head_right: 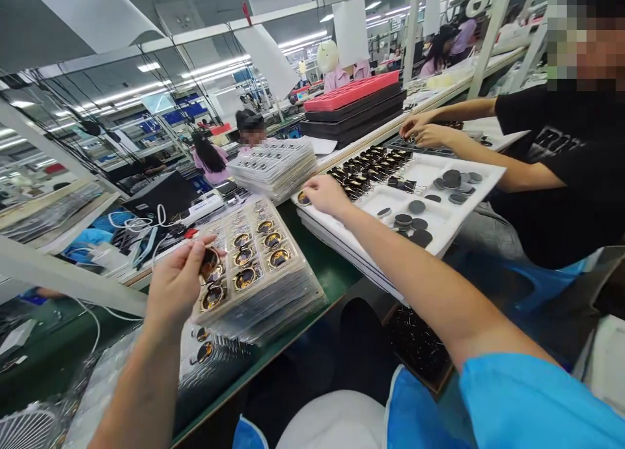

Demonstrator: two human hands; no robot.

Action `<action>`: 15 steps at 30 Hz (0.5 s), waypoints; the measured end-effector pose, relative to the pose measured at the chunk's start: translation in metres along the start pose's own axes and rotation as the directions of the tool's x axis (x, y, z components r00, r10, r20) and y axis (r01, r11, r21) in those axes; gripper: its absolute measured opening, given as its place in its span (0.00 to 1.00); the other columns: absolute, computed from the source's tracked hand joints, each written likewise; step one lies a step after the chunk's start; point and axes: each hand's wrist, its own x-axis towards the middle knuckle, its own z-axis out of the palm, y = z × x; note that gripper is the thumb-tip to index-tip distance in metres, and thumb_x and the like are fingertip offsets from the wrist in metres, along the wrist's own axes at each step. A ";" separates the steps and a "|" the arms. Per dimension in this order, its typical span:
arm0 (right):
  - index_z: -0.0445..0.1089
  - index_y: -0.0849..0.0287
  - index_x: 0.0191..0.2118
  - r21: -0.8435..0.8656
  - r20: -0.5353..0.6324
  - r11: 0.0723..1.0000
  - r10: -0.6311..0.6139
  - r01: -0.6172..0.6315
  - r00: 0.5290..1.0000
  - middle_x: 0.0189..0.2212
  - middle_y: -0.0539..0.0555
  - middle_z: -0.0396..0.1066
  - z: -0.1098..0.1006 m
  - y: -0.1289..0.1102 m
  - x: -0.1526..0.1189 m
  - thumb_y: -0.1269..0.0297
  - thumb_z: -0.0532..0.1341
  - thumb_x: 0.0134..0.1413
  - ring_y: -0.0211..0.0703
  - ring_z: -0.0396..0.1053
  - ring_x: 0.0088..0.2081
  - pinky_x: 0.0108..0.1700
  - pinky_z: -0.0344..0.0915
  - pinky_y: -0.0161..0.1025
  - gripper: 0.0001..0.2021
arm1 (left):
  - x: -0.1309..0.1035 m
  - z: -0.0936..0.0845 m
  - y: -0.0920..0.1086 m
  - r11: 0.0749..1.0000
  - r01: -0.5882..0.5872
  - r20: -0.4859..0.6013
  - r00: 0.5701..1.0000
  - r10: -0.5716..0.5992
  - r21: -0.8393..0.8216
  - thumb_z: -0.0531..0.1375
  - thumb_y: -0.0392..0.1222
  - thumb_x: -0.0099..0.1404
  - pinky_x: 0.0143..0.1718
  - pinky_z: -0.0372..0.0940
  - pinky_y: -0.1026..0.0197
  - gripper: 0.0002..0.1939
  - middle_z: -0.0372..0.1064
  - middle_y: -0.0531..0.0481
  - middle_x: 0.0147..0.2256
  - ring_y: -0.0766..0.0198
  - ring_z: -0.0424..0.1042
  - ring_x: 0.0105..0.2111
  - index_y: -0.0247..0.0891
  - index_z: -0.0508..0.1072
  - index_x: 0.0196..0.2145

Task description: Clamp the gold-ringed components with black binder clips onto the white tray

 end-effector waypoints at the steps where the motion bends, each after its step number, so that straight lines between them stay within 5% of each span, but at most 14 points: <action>1: 0.78 0.63 0.36 -0.089 0.044 0.995 -0.038 0.042 0.998 0.32 0.55 0.78 0.022 -0.008 0.006 0.67 0.66 0.57 0.47 0.76 0.38 0.47 0.71 0.45 0.05 | 0.017 -0.010 -0.011 0.992 -0.037 -0.068 0.997 0.045 0.119 0.59 0.64 0.66 0.38 0.70 0.57 0.29 0.78 0.46 0.34 0.57 0.74 0.35 0.35 0.78 0.49; 4: 0.79 0.62 0.40 -0.269 0.142 0.959 -0.054 0.091 0.988 0.37 0.55 0.80 0.079 -0.027 0.020 0.73 0.62 0.55 0.48 0.76 0.42 0.49 0.70 0.41 0.09 | 0.052 -0.031 -0.040 0.927 -0.046 -0.106 0.990 0.092 0.372 0.58 0.60 0.64 0.37 0.66 0.59 0.23 0.77 0.47 0.31 0.57 0.73 0.33 0.36 0.79 0.39; 8: 0.80 0.62 0.33 -0.316 0.191 0.943 -0.043 0.103 0.981 0.35 0.58 0.80 0.122 -0.037 0.026 0.72 0.64 0.53 0.51 0.77 0.42 0.49 0.71 0.42 0.05 | 0.067 -0.038 -0.059 0.838 -0.104 0.052 0.995 0.090 0.535 0.57 0.56 0.62 0.38 0.65 0.55 0.19 0.77 0.46 0.30 0.54 0.72 0.32 0.38 0.78 0.33; 11: 0.80 0.62 0.35 -0.336 0.203 0.933 -0.061 0.128 0.977 0.37 0.58 0.81 0.120 -0.037 0.029 0.70 0.66 0.53 0.51 0.77 0.43 0.50 0.70 0.42 0.05 | 0.068 -0.038 -0.063 0.782 -0.215 0.147 0.976 0.158 0.585 0.57 0.56 0.62 0.47 0.66 0.51 0.18 0.78 0.42 0.36 0.50 0.73 0.40 0.41 0.80 0.32; 15: 0.79 0.63 0.40 -0.380 0.131 0.920 -0.049 0.095 0.990 0.39 0.57 0.80 0.068 -0.027 0.042 0.68 0.63 0.58 0.48 0.76 0.42 0.49 0.70 0.40 0.09 | 0.060 -0.043 -0.064 0.779 -0.248 0.169 0.968 0.183 0.577 0.57 0.57 0.64 0.49 0.68 0.49 0.20 0.78 0.40 0.43 0.47 0.73 0.46 0.40 0.81 0.39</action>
